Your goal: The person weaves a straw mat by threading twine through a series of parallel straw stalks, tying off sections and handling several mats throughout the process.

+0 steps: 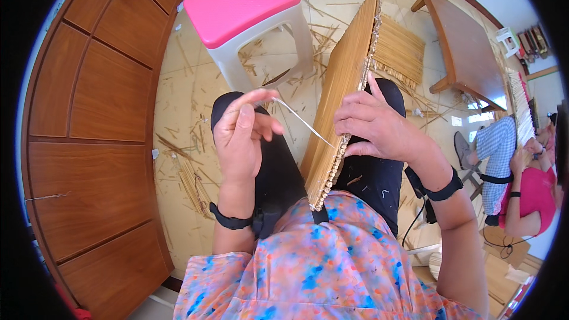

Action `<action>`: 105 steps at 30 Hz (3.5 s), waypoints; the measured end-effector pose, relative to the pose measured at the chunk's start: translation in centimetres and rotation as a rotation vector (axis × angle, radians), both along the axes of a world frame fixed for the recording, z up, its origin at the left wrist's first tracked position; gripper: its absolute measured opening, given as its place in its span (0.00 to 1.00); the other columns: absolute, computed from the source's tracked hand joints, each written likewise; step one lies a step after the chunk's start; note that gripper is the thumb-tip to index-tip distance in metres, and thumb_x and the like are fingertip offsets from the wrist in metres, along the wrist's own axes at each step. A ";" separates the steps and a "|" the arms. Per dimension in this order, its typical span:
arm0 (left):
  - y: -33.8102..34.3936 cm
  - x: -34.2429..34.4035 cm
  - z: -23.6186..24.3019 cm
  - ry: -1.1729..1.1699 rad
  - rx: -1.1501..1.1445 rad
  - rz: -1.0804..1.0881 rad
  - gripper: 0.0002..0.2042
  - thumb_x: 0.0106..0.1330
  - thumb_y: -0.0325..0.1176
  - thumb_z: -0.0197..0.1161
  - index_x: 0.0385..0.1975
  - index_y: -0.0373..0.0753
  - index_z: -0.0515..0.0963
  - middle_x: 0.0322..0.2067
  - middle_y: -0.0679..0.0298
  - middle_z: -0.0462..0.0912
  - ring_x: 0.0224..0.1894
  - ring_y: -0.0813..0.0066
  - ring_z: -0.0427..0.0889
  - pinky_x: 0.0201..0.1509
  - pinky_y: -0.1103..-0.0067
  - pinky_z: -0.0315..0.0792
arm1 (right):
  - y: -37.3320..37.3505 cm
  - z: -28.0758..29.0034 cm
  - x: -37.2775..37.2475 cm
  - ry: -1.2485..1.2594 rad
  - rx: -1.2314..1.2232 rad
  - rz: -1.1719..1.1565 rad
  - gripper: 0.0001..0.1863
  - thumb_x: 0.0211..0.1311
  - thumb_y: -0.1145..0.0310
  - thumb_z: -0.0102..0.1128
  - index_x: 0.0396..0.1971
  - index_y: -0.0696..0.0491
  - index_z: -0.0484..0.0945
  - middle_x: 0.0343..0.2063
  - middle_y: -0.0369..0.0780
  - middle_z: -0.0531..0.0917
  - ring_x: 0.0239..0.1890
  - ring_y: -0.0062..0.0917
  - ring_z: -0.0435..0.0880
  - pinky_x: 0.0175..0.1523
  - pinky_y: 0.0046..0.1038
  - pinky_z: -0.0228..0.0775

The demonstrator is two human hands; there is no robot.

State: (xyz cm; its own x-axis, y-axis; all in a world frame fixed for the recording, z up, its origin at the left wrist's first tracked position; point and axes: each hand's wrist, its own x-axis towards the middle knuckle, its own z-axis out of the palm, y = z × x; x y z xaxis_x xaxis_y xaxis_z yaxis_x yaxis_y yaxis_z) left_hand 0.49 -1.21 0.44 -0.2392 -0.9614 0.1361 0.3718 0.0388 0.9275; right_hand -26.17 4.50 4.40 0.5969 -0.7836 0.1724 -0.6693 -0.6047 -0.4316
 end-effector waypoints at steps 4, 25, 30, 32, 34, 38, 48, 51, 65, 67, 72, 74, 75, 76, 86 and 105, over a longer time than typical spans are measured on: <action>0.3 0.8 0.3 0.323 0.088 -0.274 0.15 0.78 0.36 0.47 0.49 0.30 0.74 0.37 0.51 0.82 0.27 0.68 0.84 0.29 0.81 0.76 | 0.0 0.2 -0.2 0.003 0.006 0.016 0.20 0.50 0.59 0.73 0.42 0.45 0.78 0.44 0.31 0.77 0.59 0.31 0.72 0.72 0.66 0.29; 0.0 4.1 5.8 -1.350 -0.913 -0.697 0.11 0.56 0.24 0.66 0.40 0.37 0.84 0.21 0.61 0.76 0.24 0.60 0.78 0.27 0.71 0.74 | -1.3 0.3 0.5 -0.036 -0.053 0.108 0.15 0.59 0.57 0.66 0.42 0.49 0.80 0.39 0.33 0.79 0.57 0.30 0.73 0.72 0.67 0.33; -3.2 2.9 4.8 -0.628 -0.087 -1.089 0.08 0.65 0.28 0.63 0.24 0.33 0.79 0.26 0.59 0.83 0.20 0.70 0.79 0.42 0.74 0.78 | -1.7 0.1 -0.3 -0.074 -0.004 0.112 0.15 0.57 0.60 0.68 0.41 0.50 0.79 0.40 0.35 0.78 0.57 0.33 0.72 0.72 0.66 0.35; -3.6 4.2 0.7 -0.036 0.033 -0.913 0.07 0.67 0.31 0.63 0.28 0.35 0.79 0.23 0.63 0.79 0.20 0.72 0.77 0.71 0.60 0.58 | -1.8 -0.2 0.3 -0.108 -0.046 0.126 0.14 0.57 0.61 0.68 0.41 0.50 0.79 0.40 0.35 0.78 0.57 0.33 0.72 0.72 0.66 0.35; -1.8 1.6 -0.8 0.238 0.182 -0.723 0.10 0.67 0.34 0.64 0.25 0.38 0.76 0.19 0.68 0.73 0.17 0.74 0.72 0.77 0.58 0.47 | -1.6 -0.7 0.3 -0.126 -0.069 0.123 0.14 0.57 0.61 0.67 0.41 0.50 0.79 0.39 0.35 0.78 0.57 0.33 0.72 0.72 0.66 0.34; 0.9 -2.5 -0.9 0.692 0.338 -0.535 0.07 0.74 0.33 0.54 0.34 0.40 0.75 0.19 0.71 0.67 0.19 0.81 0.66 0.68 0.66 0.65 | -1.8 -0.3 0.7 -0.108 -0.062 0.130 0.11 0.58 0.64 0.66 0.38 0.51 0.80 0.39 0.36 0.79 0.58 0.34 0.72 0.72 0.66 0.34; -0.8 -2.2 -1.2 0.748 0.530 -0.406 0.08 0.77 0.33 0.48 0.36 0.38 0.73 0.21 0.70 0.66 0.19 0.81 0.61 0.39 0.77 0.66 | -2.1 -1.1 1.5 -0.168 -0.096 0.097 0.08 0.57 0.65 0.64 0.31 0.53 0.80 0.35 0.37 0.79 0.54 0.33 0.74 0.71 0.66 0.34; -1.1 -1.8 -1.4 0.712 0.524 -0.363 0.08 0.77 0.33 0.49 0.37 0.37 0.72 0.21 0.69 0.66 0.19 0.81 0.61 0.39 0.77 0.66 | -2.0 -0.8 1.6 -0.177 -0.063 0.087 0.08 0.56 0.65 0.65 0.30 0.53 0.80 0.36 0.37 0.79 0.54 0.33 0.74 0.71 0.66 0.34; -2.1 1.0 2.9 -0.645 0.141 -0.703 0.11 0.69 0.26 0.59 0.49 0.29 0.78 0.20 0.69 0.75 0.20 0.82 0.72 0.59 0.70 0.73 | 0.2 0.2 -1.1 -0.047 0.034 0.100 0.19 0.49 0.61 0.72 0.42 0.47 0.80 0.41 0.33 0.79 0.58 0.32 0.73 0.72 0.67 0.32; -1.9 1.7 3.9 -0.674 0.174 -0.682 0.21 0.63 0.20 0.62 0.57 0.29 0.74 0.17 0.70 0.74 0.22 0.83 0.75 0.47 0.78 0.77 | 0.4 0.5 -0.9 -0.033 0.045 0.124 0.19 0.47 0.63 0.74 0.41 0.48 0.80 0.40 0.33 0.79 0.58 0.31 0.72 0.73 0.65 0.36; -2.2 2.8 3.7 -0.507 0.133 -0.629 0.23 0.58 0.19 0.67 0.55 0.34 0.73 0.20 0.70 0.78 0.22 0.87 0.75 0.27 0.85 0.72 | 1.0 0.8 -1.7 -0.024 0.140 0.013 0.22 0.49 0.63 0.73 0.47 0.47 0.80 0.44 0.33 0.79 0.58 0.30 0.72 0.74 0.63 0.30; -2.5 3.3 2.4 -0.455 0.081 -0.630 0.12 0.58 0.21 0.68 0.42 0.35 0.79 0.21 0.67 0.79 0.22 0.83 0.78 0.29 0.81 0.73 | 1.1 1.0 -2.1 -0.021 0.123 0.026 0.22 0.48 0.63 0.73 0.46 0.47 0.80 0.47 0.32 0.79 0.57 0.30 0.74 0.74 0.60 0.24; -2.4 3.0 2.0 -0.428 0.094 -0.616 0.12 0.58 0.21 0.68 0.42 0.35 0.79 0.21 0.67 0.79 0.22 0.83 0.78 0.29 0.81 0.73 | 1.0 1.0 -2.0 0.002 0.141 0.043 0.22 0.48 0.63 0.73 0.46 0.47 0.80 0.47 0.32 0.79 0.57 0.30 0.74 0.74 0.60 0.24; -2.2 2.2 2.0 -0.466 -0.148 -0.574 0.08 0.59 0.22 0.69 0.37 0.35 0.81 0.21 0.66 0.79 0.23 0.79 0.79 0.29 0.80 0.73 | 1.1 0.8 -1.9 -0.016 0.130 0.036 0.22 0.48 0.63 0.73 0.46 0.47 0.81 0.46 0.32 0.79 0.57 0.30 0.74 0.74 0.60 0.24; -1.2 -0.9 1.4 -0.608 -0.608 -0.607 0.07 0.56 0.29 0.72 0.32 0.40 0.82 0.27 0.62 0.72 0.23 0.67 0.76 0.26 0.77 0.70 | 1.3 1.7 -1.1 0.030 0.115 -0.049 0.17 0.45 0.57 0.72 0.37 0.46 0.84 0.40 0.30 0.82 0.48 0.29 0.79 0.76 0.56 0.28; -0.9 -1.5 0.0 -0.630 -0.673 -0.551 0.13 0.51 0.24 0.69 0.38 0.42 0.83 0.26 0.64 0.69 0.21 0.67 0.76 0.22 0.74 0.71 | 0.3 3.5 -0.4 -0.052 0.299 -0.062 0.09 0.45 0.72 0.71 0.26 0.49 0.79 0.38 0.30 0.83 0.48 0.30 0.80 0.76 0.55 0.26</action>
